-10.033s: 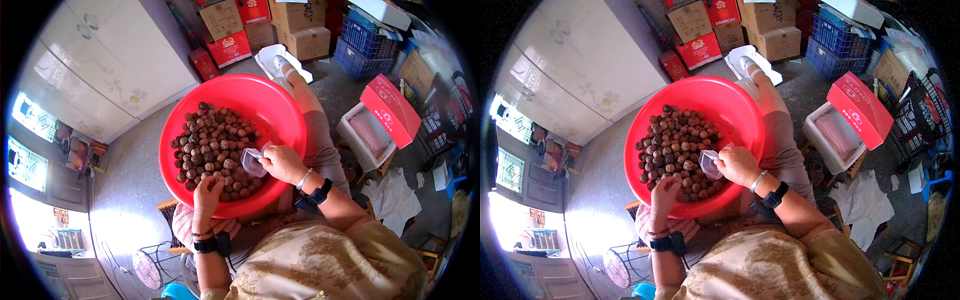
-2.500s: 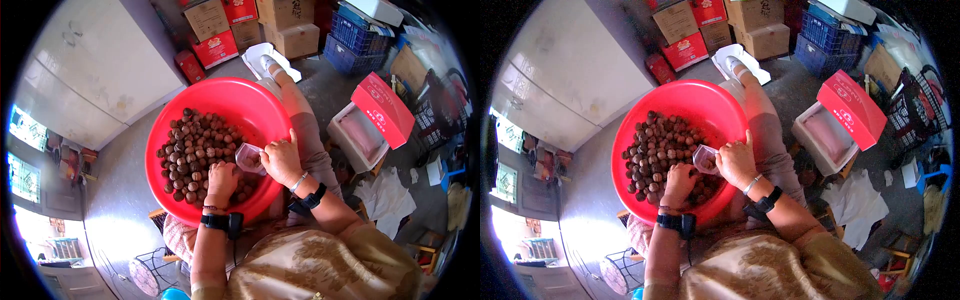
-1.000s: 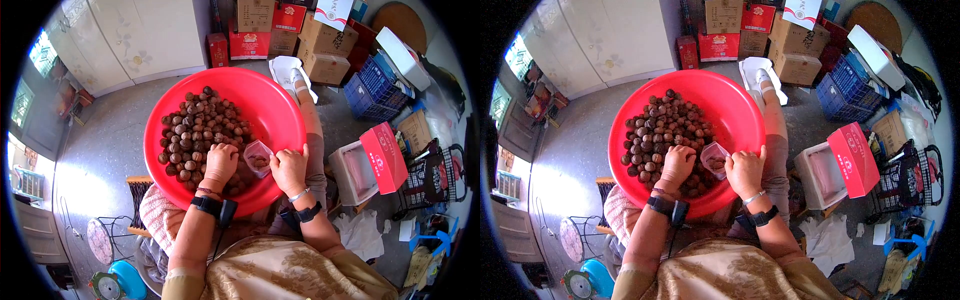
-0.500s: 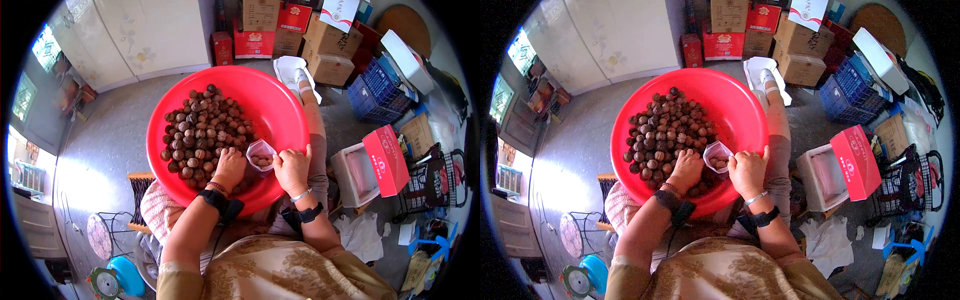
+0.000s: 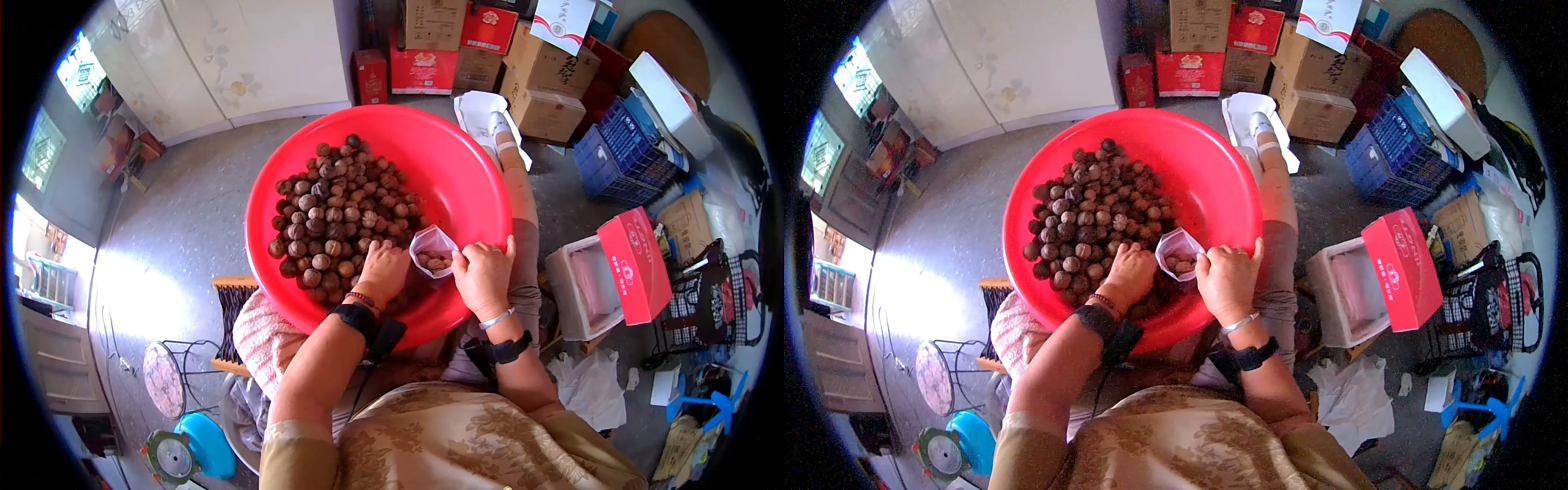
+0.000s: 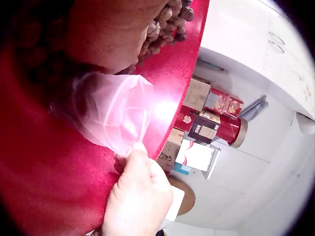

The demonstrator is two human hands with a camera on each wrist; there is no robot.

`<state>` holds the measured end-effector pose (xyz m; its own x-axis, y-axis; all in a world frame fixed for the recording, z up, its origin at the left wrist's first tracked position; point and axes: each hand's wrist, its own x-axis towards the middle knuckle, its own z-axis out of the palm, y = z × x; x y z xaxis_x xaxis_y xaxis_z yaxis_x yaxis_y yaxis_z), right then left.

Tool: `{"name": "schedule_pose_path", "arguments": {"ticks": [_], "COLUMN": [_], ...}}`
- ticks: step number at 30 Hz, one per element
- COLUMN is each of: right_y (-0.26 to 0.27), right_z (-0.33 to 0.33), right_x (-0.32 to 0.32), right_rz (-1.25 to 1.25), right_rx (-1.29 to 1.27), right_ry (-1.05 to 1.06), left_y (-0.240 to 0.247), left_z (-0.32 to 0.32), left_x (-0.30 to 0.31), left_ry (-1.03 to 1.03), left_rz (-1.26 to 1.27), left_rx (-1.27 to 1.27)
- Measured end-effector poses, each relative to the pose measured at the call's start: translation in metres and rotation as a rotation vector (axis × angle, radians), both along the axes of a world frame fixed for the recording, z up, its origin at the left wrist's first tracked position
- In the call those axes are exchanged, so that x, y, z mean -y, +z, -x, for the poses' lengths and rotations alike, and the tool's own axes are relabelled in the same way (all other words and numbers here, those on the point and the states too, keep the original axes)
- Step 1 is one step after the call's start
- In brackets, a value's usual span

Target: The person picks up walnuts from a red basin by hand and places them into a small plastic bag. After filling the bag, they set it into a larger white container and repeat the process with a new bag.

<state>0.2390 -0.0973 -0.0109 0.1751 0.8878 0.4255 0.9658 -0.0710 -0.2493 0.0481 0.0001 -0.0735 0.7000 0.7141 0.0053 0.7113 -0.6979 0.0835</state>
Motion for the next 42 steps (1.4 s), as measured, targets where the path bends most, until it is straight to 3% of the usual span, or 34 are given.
{"name": "schedule_pose_path", "arguments": {"ticks": [15,18,21,22,25,29,30,32,37,39,42], "right_y": [-0.001,-0.002,-0.001,0.000,-0.002,-0.001,-0.002,-0.002,-0.003,-0.003,-0.005], "right_z": [0.000,-0.001,-0.001,0.000,-0.001,-0.001,-0.001,-0.001,-0.001,-0.001,-0.001], "right_x": [0.000,-0.001,-0.001,-0.001,-0.001,-0.001,-0.001,-0.001,-0.001,-0.001,-0.001], "right_rz": [-0.015,-0.024,-0.005,0.001,-0.010,-0.005,-0.007,-0.009,-0.004,-0.013,-0.018], "right_rx": [0.018,0.015,0.012,0.010,0.016,0.025,0.025,0.027,0.018,0.015,0.013], "right_ry": [-0.003,0.000,-0.001,-0.002,0.000,-0.002,-0.003,-0.006,-0.004,-0.006,-0.005], "left_y": [-0.011,0.000,0.016,0.019,0.022,0.041,0.042,0.044,0.039,0.037,0.010], "left_z": [-0.003,-0.005,-0.005,-0.004,-0.003,-0.005,-0.004,-0.002,-0.010,-0.010,-0.012], "left_x": [-0.003,-0.004,-0.008,-0.008,-0.013,-0.008,-0.008,-0.009,-0.004,0.000,-0.006], "left_ry": [0.024,0.129,0.303,0.301,0.343,0.306,0.305,-0.025,0.139,0.399,0.288], "left_rz": [0.009,-0.031,-0.021,-0.021,-0.046,-0.012,-0.011,0.021,-0.030,0.357,0.465], "left_rx": [0.058,0.134,0.389,0.390,0.775,0.943,0.942,0.882,0.866,0.811,0.691]}}
